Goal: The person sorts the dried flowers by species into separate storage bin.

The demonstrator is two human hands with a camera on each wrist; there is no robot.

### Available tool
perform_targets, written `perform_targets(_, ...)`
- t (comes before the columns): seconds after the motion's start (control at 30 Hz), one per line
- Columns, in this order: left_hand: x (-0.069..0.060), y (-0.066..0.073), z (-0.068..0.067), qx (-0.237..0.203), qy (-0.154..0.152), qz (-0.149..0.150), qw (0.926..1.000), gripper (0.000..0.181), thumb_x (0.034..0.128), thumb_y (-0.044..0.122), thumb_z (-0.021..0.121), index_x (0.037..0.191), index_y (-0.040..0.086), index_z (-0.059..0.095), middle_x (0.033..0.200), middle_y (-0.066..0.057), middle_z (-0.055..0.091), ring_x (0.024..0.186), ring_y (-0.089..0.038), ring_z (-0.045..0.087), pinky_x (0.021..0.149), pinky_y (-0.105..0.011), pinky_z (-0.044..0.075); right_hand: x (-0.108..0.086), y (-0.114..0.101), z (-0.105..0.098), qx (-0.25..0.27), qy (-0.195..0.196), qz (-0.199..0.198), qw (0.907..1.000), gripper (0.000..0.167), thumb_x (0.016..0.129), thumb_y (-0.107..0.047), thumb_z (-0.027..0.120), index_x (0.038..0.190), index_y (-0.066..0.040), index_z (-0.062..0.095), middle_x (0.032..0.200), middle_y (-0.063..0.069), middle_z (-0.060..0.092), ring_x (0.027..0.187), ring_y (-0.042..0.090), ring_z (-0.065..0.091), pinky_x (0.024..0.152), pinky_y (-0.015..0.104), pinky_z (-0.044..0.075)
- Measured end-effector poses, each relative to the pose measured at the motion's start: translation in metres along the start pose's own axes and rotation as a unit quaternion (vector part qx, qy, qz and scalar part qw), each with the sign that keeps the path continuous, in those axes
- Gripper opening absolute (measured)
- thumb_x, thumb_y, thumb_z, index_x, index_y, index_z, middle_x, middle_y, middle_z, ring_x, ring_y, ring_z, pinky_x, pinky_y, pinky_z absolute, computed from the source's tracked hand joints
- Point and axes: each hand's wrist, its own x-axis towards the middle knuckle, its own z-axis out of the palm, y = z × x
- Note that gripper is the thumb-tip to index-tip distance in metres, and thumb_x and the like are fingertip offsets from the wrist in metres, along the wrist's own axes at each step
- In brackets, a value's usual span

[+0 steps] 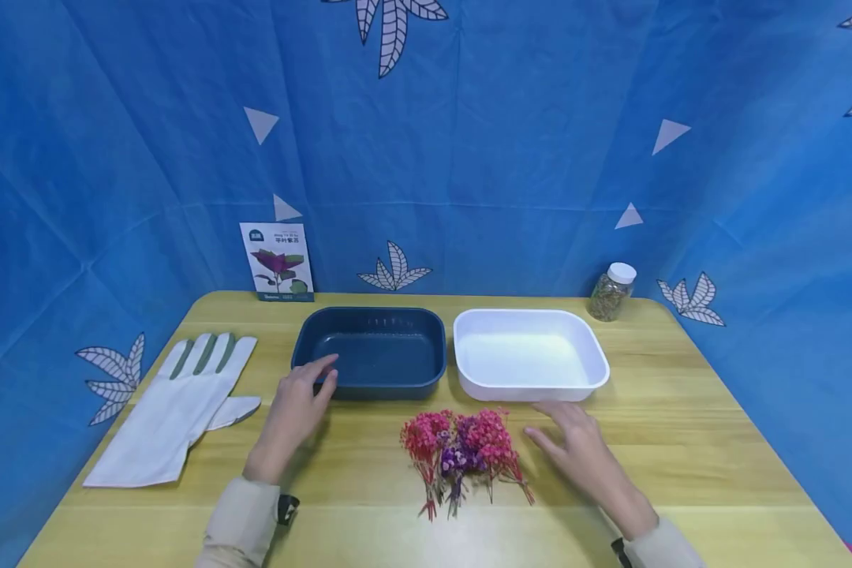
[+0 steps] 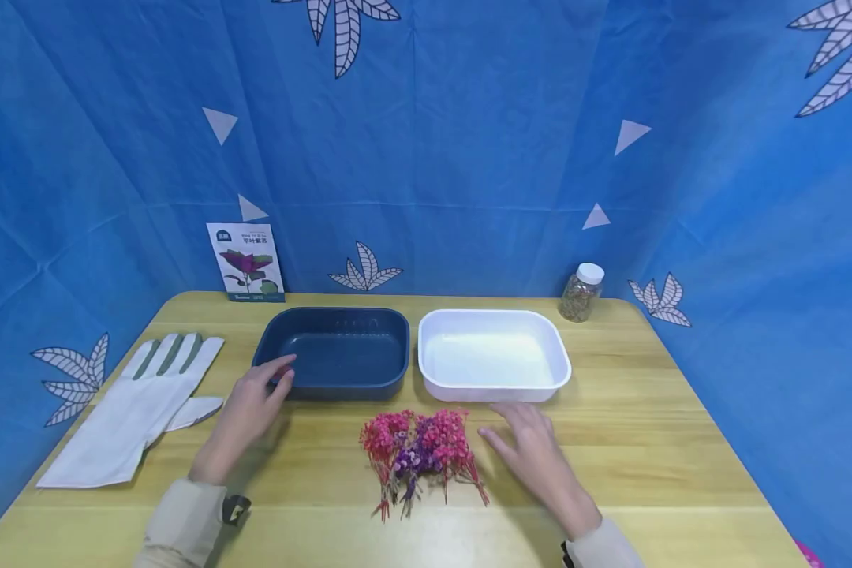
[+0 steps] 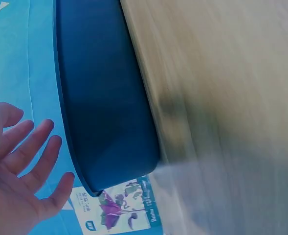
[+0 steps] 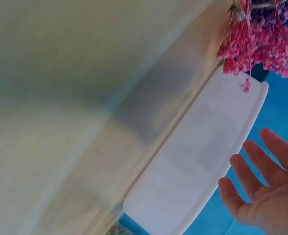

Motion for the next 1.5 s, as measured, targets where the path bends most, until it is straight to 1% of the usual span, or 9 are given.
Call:
perform_targets(0.2,0.001,-0.004,-0.003,-0.042,0.006,-0.021,0.9989,0.036,0.0961,0.013,0.055,0.129,-0.001,0.055,0.108,-0.018,0.066,0.104,-0.033,0.058,0.092,-0.051,0.044,-0.009,-0.006,0.004,-0.006,0.020,-0.052,0.9984,0.039,0.072,-0.014,0.077,0.106,0.003,0.065,0.106,0.019,0.066,0.098,0.037,0.060,0.083,0.060,0.045)
perform_targets(0.47,0.000,-0.015,-0.005,-0.079,0.044,-0.048,0.9948,0.037,0.0955,0.011,0.055,0.129,-0.004,0.054,0.114,-0.022,0.060,0.111,-0.039,0.050,0.098,-0.052,0.035,-0.024,-0.020,0.004,-0.014,0.003,-0.049,0.9987,0.029,0.072,-0.019,0.079,0.096,-0.008,0.068,0.099,0.004,0.066,0.095,0.021,0.058,0.083,0.045,0.046)
perform_targets(0.57,-0.001,-0.016,-0.006,-0.087,0.047,-0.072,0.9924,0.038,0.0959,0.013,0.055,0.130,-0.004,0.053,0.121,-0.024,0.056,0.120,-0.041,0.043,0.103,-0.052,0.031,-0.026,-0.023,0.006,-0.017,0.012,-0.067,0.9975,0.026,0.070,-0.020,0.080,0.091,-0.010,0.068,0.094,-0.001,0.065,0.090,0.016,0.057,0.080,0.041,0.047)
perform_targets(0.7,-0.002,-0.018,-0.007,-0.094,0.045,-0.108,0.9887,0.041,0.0964,0.016,0.054,0.132,-0.003,0.051,0.130,-0.026,0.049,0.124,-0.042,0.037,0.104,-0.053,0.029,-0.025,-0.028,0.009,-0.010,0.007,-0.081,0.9967,0.026,0.068,-0.021,0.081,0.089,-0.012,0.068,0.090,-0.005,0.063,0.087,0.011,0.055,0.077,0.035,0.048)
perform_targets(0.87,-0.004,-0.018,-0.008,-0.092,0.026,-0.151,0.9838,0.045,0.0974,0.021,0.053,0.137,-0.001,0.047,0.138,-0.027,0.040,0.125,-0.041,0.032,0.102,-0.054,0.030,-0.023,-0.034,0.012,0.007,-0.038,-0.060,0.9975,0.024,0.073,-0.025,0.079,0.090,-0.011,0.070,0.087,-0.006,0.059,0.085,0.009,0.051,0.074,0.030,0.049)
perform_targets(1.03,-0.006,-0.021,-0.007,-0.086,0.012,-0.169,0.9817,0.050,0.0976,0.022,0.052,0.141,-0.001,0.041,0.142,-0.027,0.035,0.128,-0.042,0.028,0.103,-0.056,0.029,-0.021,-0.037,0.015,0.019,-0.080,-0.031,0.9961,0.030,0.077,-0.031,0.076,0.093,-0.007,0.072,0.082,-0.007,0.050,0.079,0.007,0.042,0.067,0.024,0.043)
perform_targets(1.27,-0.006,-0.027,-0.003,-0.085,0.025,-0.176,0.9804,0.052,0.0967,0.020,0.054,0.141,-0.004,0.040,0.141,-0.029,0.035,0.128,-0.044,0.028,0.105,-0.055,0.028,-0.018,-0.036,0.021,0.026,-0.089,-0.026,0.9954,0.029,0.075,-0.031,0.077,0.089,-0.007,0.074,0.075,-0.010,0.037,0.071,0.003,0.032,0.062,0.021,0.035)
perform_targets(1.37,-0.006,-0.031,-0.002,-0.090,0.027,-0.179,0.9794,0.050,0.0973,0.019,0.053,0.140,-0.006,0.041,0.140,-0.030,0.035,0.128,-0.045,0.029,0.106,-0.055,0.027,-0.017,-0.036,0.022,0.033,-0.090,-0.022,0.9952,0.022,0.074,-0.027,0.078,0.084,-0.008,0.073,0.074,-0.010,0.037,0.069,0.002,0.031,0.060,0.020,0.035)
perform_targets(1.5,-0.006,-0.035,-0.002,-0.093,0.032,-0.181,0.9786,0.048,0.0981,0.017,0.051,0.137,-0.009,0.042,0.134,-0.032,0.042,0.121,-0.044,0.039,0.102,-0.053,0.031,-0.016,-0.038,0.021,0.040,-0.096,-0.008,0.9945,0.017,0.075,-0.023,0.078,0.083,-0.009,0.073,0.073,-0.009,0.040,0.067,0.001,0.033,0.058,0.019,0.037)
